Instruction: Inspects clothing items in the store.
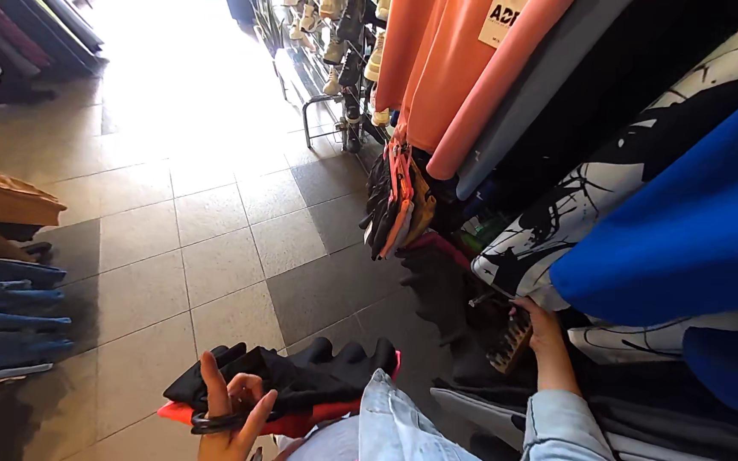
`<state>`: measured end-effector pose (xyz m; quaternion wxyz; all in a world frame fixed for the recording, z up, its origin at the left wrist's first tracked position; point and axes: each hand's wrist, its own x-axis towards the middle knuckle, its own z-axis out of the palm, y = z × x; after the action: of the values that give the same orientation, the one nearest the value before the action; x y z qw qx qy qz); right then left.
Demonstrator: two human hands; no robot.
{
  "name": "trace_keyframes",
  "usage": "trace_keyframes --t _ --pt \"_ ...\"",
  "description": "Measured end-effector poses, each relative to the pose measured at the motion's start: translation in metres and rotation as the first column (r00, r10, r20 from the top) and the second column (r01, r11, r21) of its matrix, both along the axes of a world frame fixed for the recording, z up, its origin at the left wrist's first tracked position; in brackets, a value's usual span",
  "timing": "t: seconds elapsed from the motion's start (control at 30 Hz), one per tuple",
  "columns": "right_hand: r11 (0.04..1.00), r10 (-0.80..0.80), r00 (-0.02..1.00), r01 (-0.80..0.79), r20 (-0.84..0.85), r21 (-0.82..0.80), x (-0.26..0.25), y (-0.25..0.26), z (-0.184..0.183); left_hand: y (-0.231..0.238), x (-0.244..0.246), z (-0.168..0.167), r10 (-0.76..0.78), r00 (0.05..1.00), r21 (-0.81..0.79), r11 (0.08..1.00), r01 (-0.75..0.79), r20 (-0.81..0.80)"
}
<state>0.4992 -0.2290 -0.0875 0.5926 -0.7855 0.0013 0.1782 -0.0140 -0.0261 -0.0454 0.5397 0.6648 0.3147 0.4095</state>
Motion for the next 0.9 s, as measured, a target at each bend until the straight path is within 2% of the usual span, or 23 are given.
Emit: trace_keyframes --t 0.07,0.17,0.3,0.37,0.4,0.57,0.67,0.8,0.9 --pt "0.995 -0.061 0.996 0.066 0.064 -0.081 0.002 0.005 0.009 -0.001 -0.008 0.000 0.013 1.000 -0.024 1.000 -0.013 -0.002" --pt "0.983 -0.022 0.995 0.039 0.094 -0.179 0.002 0.000 0.026 -0.002 -0.020 0.000 0.011 1.000 -0.036 0.999 -0.011 -0.015" --pt "0.993 -0.016 0.997 0.025 0.081 -0.115 0.001 -0.001 0.015 -0.001 -0.033 -0.004 0.037 0.999 -0.014 0.999 -0.037 -0.012" --pt "0.993 0.120 0.992 -0.120 0.038 -0.007 -0.015 -0.007 0.007 -0.002 -0.043 -0.005 0.062 0.998 -0.021 0.998 -0.062 -0.021" --pt "0.978 0.208 0.978 -0.208 0.032 -0.005 -0.024 -0.011 0.001 -0.002 -0.050 -0.005 0.084 0.996 -0.024 0.996 -0.085 -0.042" --pt "0.866 0.483 0.874 -0.486 -0.056 -0.115 -0.071 -0.002 -0.020 0.002 -0.081 -0.011 0.121 0.990 -0.105 0.986 -0.129 -0.078" --pt "0.718 0.662 0.743 -0.667 -0.104 -0.199 -0.101 0.029 -0.007 0.006 -0.098 -0.009 0.261 0.953 -0.059 0.960 -0.273 -0.153" --pt "0.448 0.849 0.500 -0.853 -0.172 -0.268 -0.143 0.085 0.044 0.021 -0.132 -0.017 0.364 0.872 0.126 0.931 -0.341 -0.327" --pt "0.168 0.946 0.229 -0.951 -0.229 -0.260 -0.176 0.126 0.087 0.036 -0.170 -0.026 0.401 0.816 0.195 0.916 -0.350 -0.416"
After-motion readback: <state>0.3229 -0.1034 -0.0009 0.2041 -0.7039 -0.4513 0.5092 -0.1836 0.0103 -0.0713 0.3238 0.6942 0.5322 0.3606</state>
